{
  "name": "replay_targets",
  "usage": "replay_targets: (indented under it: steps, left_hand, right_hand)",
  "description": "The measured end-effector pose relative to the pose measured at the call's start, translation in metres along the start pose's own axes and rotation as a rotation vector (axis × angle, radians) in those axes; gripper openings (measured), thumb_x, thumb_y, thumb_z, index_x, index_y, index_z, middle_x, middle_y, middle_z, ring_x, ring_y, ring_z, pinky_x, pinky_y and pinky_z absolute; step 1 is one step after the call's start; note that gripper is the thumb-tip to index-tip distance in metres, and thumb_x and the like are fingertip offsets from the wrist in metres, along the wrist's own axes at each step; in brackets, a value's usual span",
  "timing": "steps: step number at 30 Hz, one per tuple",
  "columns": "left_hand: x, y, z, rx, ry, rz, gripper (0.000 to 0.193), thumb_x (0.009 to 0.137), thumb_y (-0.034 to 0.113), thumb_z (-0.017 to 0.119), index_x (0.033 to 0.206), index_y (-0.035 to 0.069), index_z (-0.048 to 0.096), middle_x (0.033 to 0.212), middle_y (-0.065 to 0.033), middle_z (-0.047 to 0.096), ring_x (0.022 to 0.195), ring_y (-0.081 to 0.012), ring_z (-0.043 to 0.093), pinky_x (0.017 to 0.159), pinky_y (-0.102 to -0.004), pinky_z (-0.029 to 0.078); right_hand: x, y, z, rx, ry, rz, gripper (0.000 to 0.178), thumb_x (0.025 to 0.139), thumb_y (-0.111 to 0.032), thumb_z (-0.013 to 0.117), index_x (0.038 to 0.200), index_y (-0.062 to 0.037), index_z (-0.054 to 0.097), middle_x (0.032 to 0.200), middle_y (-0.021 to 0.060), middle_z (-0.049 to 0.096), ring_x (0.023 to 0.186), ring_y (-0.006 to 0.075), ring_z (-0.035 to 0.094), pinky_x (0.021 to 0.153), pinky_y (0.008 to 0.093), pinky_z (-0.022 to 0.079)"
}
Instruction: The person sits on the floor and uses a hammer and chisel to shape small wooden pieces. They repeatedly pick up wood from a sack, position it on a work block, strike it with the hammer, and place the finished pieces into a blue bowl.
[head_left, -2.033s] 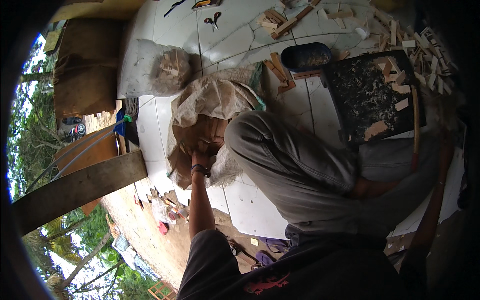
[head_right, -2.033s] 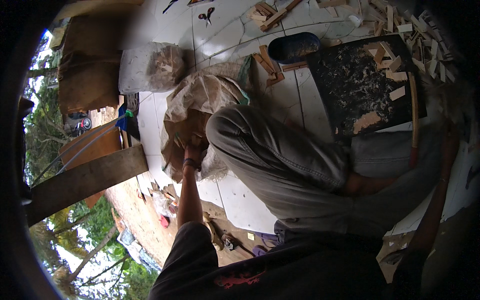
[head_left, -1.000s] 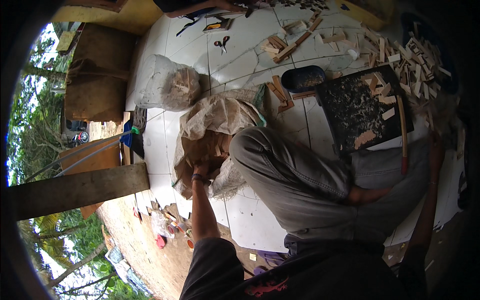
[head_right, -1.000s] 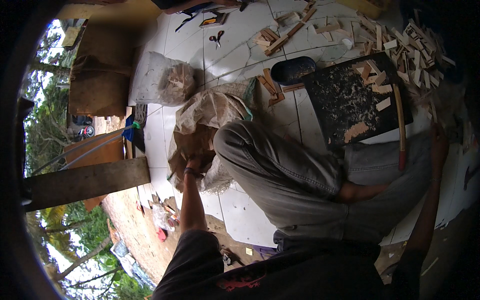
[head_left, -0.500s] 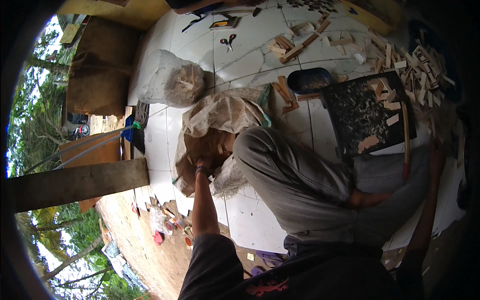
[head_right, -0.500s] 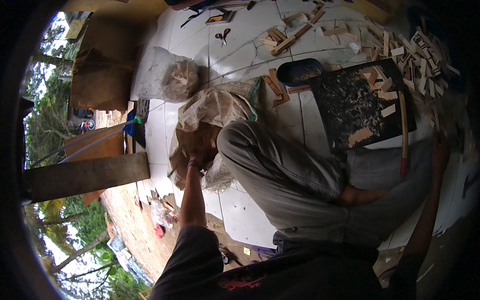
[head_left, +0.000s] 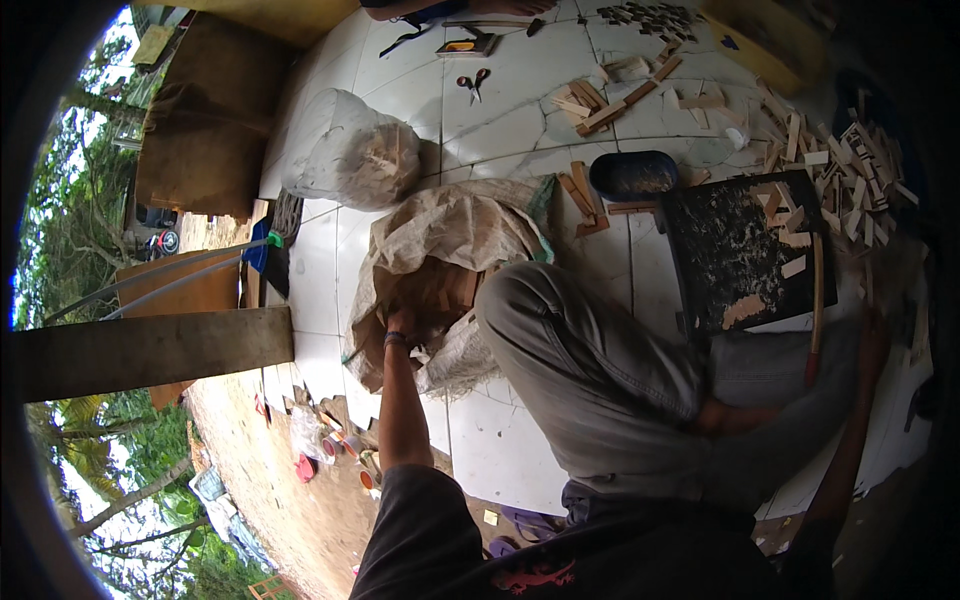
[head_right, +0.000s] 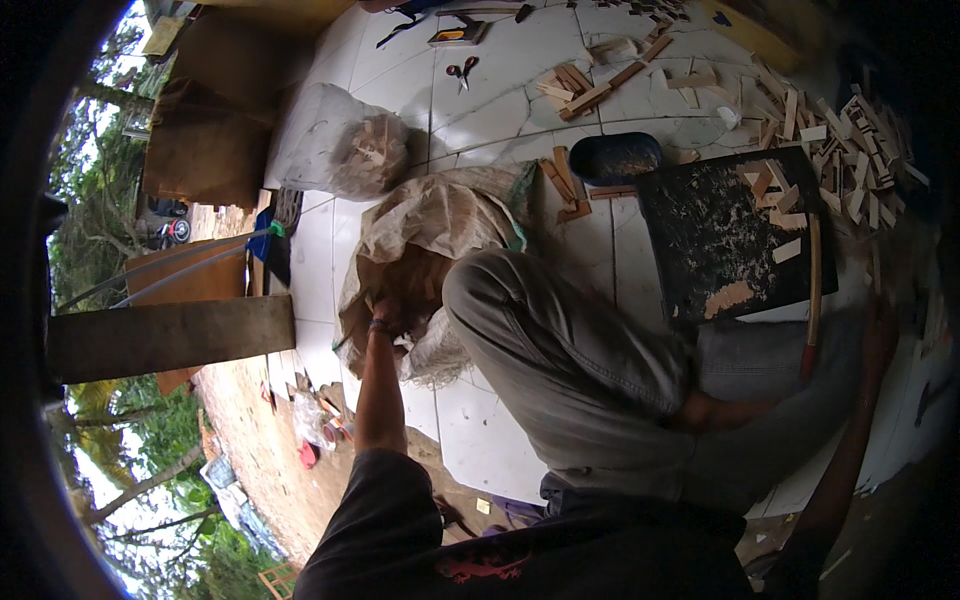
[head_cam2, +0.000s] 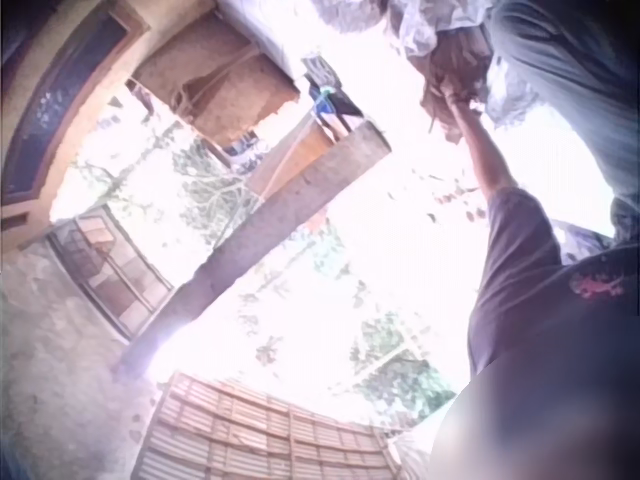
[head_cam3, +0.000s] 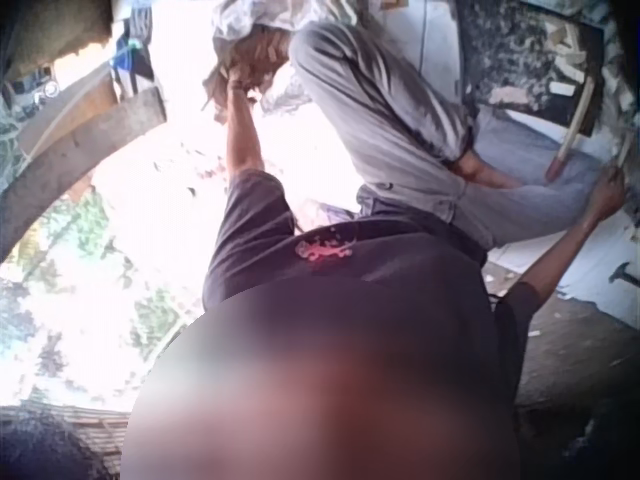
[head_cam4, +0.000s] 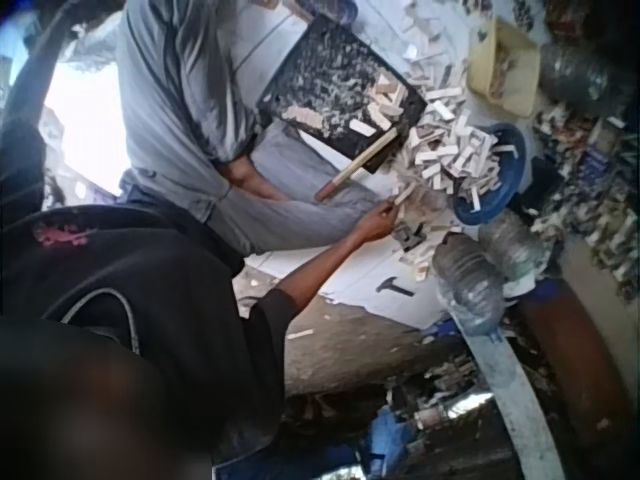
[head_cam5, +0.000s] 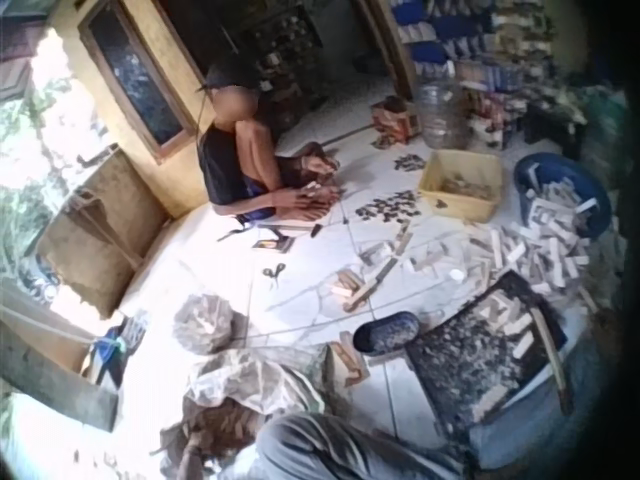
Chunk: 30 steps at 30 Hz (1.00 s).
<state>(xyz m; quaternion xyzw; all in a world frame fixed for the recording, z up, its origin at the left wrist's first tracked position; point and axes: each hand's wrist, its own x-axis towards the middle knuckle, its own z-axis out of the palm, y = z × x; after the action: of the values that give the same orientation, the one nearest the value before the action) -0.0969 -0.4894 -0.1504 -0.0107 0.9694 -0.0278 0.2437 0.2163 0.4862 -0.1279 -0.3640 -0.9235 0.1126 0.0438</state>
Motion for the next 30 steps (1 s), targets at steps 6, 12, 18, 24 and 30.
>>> replay_targets:
  steps: [6, 12, 18, 24, 30]
  left_hand:
    - [-0.032, 0.046, -0.031, 0.21, 0.017, 0.189, 0.065, 0.093, 0.054, 0.063, 0.141, 0.011, 0.056, 0.142, -0.0235, 0.058, 0.128, -0.0457, 0.057, 0.107, -0.0501, 0.049]
    - [-0.013, 0.03, -0.01, 0.175, 0.115, 0.216, 0.047, 0.089, 0.036, 0.068, 0.127, 0.008, 0.065, 0.13, -0.0209, 0.066, 0.12, -0.041, 0.063, 0.098, -0.0488, 0.054]
    - [0.012, 0.015, 0.043, -0.167, 0.315, 0.202, 0.041, 0.093, 0.032, 0.06, 0.122, 0.004, 0.068, 0.122, -0.0274, 0.068, 0.114, -0.0475, 0.064, 0.094, -0.0541, 0.054]
    - [0.004, 0.051, 0.033, -0.226, 0.224, -0.014, 0.045, 0.089, 0.033, 0.068, 0.119, 0.0, 0.068, 0.118, -0.0301, 0.068, 0.109, -0.0487, 0.065, 0.092, -0.0567, 0.052]
    - [-0.013, 0.067, 0.03, -0.153, 0.474, 0.166, 0.045, 0.092, 0.03, 0.066, 0.123, -0.002, 0.063, 0.114, -0.0282, 0.068, 0.107, -0.0484, 0.062, 0.092, -0.0566, 0.049]
  right_hand:
    - [-0.006, 0.003, 0.001, 0.062, 0.022, 0.024, 0.047, 0.11, -0.034, 0.048, 0.138, 0.0005, 0.062, 0.139, 0.0206, 0.064, 0.132, 0.0352, 0.059, 0.11, 0.0412, 0.044]
    - [-0.011, 0.002, -0.002, 0.157, 0.035, 0.031, 0.045, 0.11, -0.032, 0.051, 0.138, 0.0007, 0.063, 0.139, 0.0192, 0.065, 0.131, 0.0331, 0.06, 0.11, 0.0404, 0.045]
    - [-0.007, 0.006, 0.003, 0.136, 0.042, -0.02, 0.044, 0.109, -0.032, 0.051, 0.136, 0.001, 0.064, 0.135, 0.0195, 0.068, 0.128, 0.0317, 0.063, 0.108, 0.0403, 0.046]
    - [-0.006, 0.018, 0.008, 0.057, 0.039, -0.096, 0.043, 0.11, -0.031, 0.05, 0.134, 0.0014, 0.065, 0.133, 0.0203, 0.068, 0.125, 0.0345, 0.064, 0.107, 0.0397, 0.047]
    - [-0.005, -0.001, 0.007, 0.078, 0.05, -0.029, 0.045, 0.111, -0.033, 0.046, 0.129, 0.0039, 0.065, 0.128, 0.0239, 0.068, 0.119, 0.0385, 0.064, 0.103, 0.0429, 0.048]
